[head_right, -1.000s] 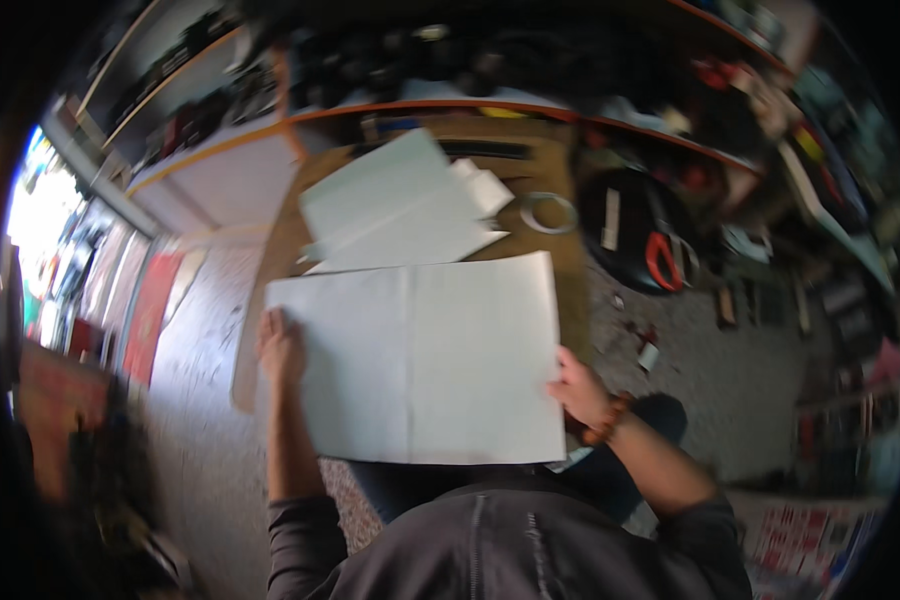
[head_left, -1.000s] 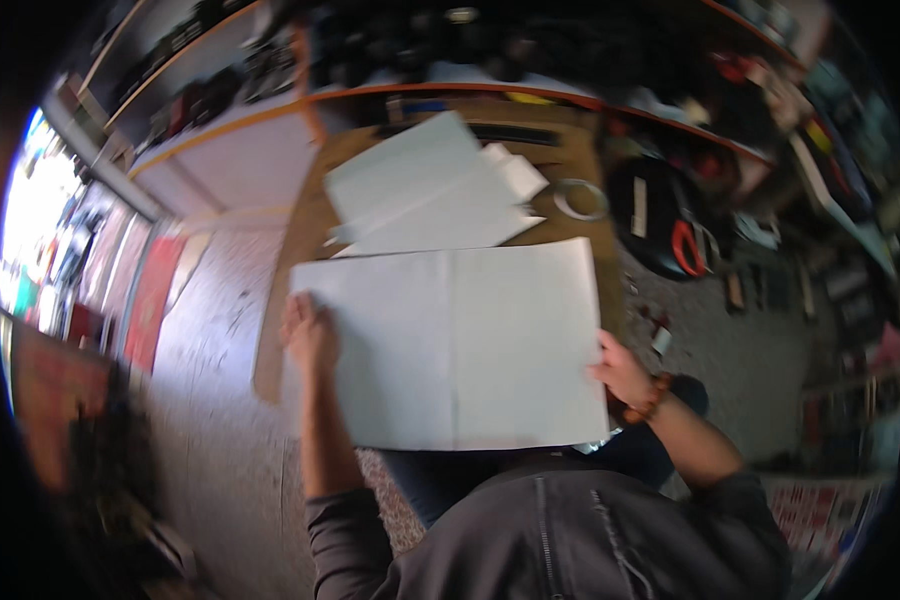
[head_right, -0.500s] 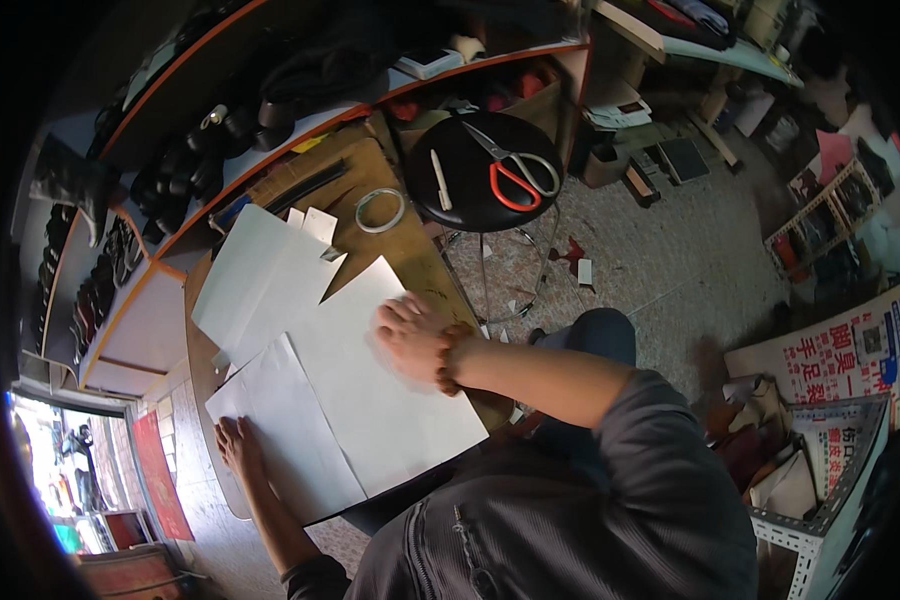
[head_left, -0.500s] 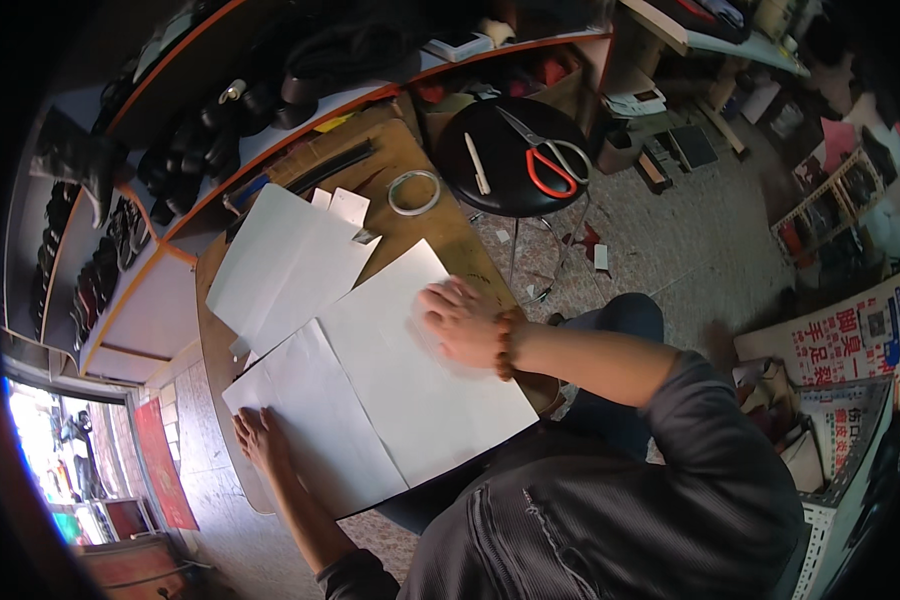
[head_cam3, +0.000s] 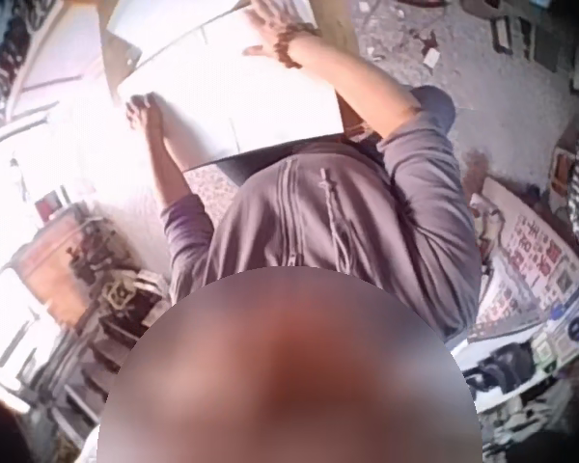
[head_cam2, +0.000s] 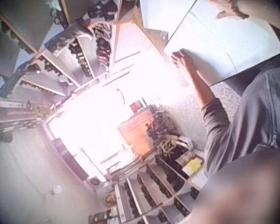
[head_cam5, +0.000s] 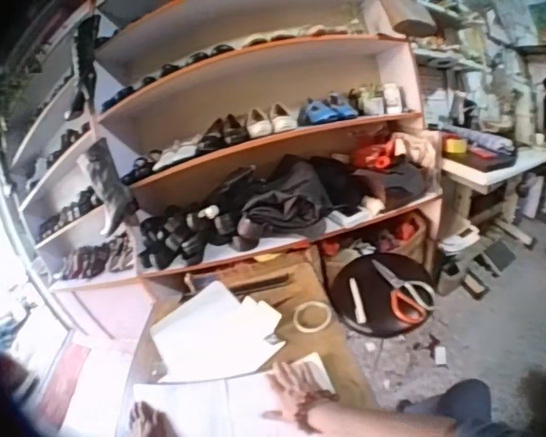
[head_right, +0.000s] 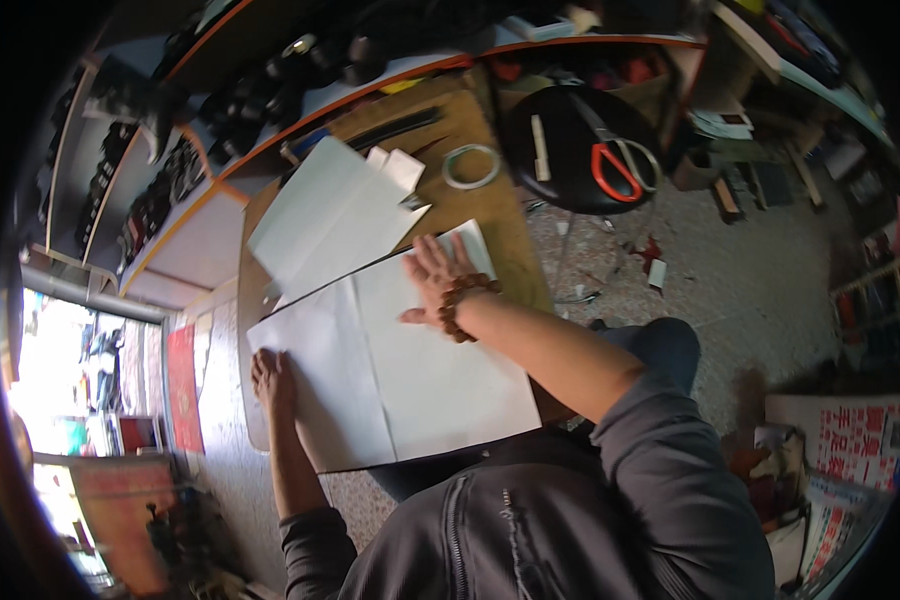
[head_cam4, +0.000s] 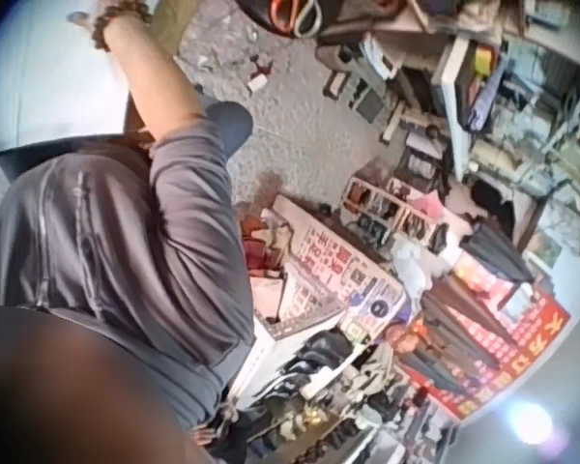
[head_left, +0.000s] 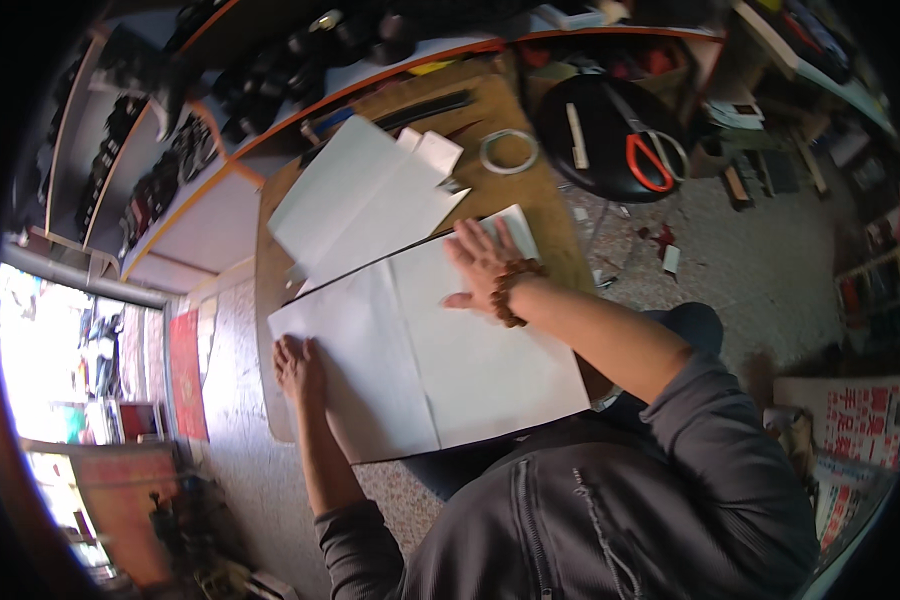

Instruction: The person folds a large sheet of white paper, then uses scissors to cut it into smaller pieces. They also apply clear tape to a cardboard box and continue cutting the paper into strips and shapes.

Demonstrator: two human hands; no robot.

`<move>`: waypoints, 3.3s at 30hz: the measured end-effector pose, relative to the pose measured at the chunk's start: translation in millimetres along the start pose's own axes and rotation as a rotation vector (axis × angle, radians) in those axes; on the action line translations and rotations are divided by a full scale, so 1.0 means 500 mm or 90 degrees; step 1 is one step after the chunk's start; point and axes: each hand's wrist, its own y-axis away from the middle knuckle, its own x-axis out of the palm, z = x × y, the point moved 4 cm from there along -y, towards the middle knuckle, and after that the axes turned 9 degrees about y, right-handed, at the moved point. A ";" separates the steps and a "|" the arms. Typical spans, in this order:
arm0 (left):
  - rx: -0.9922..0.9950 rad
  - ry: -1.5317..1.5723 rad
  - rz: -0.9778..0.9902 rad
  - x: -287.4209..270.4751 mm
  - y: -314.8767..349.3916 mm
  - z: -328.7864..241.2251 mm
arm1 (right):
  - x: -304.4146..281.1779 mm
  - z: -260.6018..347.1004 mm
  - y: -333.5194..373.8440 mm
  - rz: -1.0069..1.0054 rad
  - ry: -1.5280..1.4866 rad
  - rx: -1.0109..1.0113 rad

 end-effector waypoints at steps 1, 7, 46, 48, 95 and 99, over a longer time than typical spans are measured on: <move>0.002 -0.003 0.004 -0.001 -0.001 -0.001 | -0.002 -0.001 -0.001 -0.004 0.002 0.001; -0.033 -0.003 0.025 0.000 -0.002 0.001 | -0.010 -0.010 -0.013 -0.034 0.017 -0.013; 0.001 0.062 0.077 -0.012 -0.056 -0.074 | -0.018 -0.016 -0.059 -0.199 0.059 -0.104; 0.005 0.027 0.053 -0.011 -0.059 -0.071 | -0.018 -0.020 -0.061 -0.219 0.069 -0.085; 0.015 0.532 0.037 -0.023 -0.093 0.019 | -0.020 -0.103 0.198 -0.223 -0.481 0.177; -0.078 0.741 -0.127 -0.077 -0.025 0.187 | -0.006 -0.091 0.249 -0.119 -0.843 0.231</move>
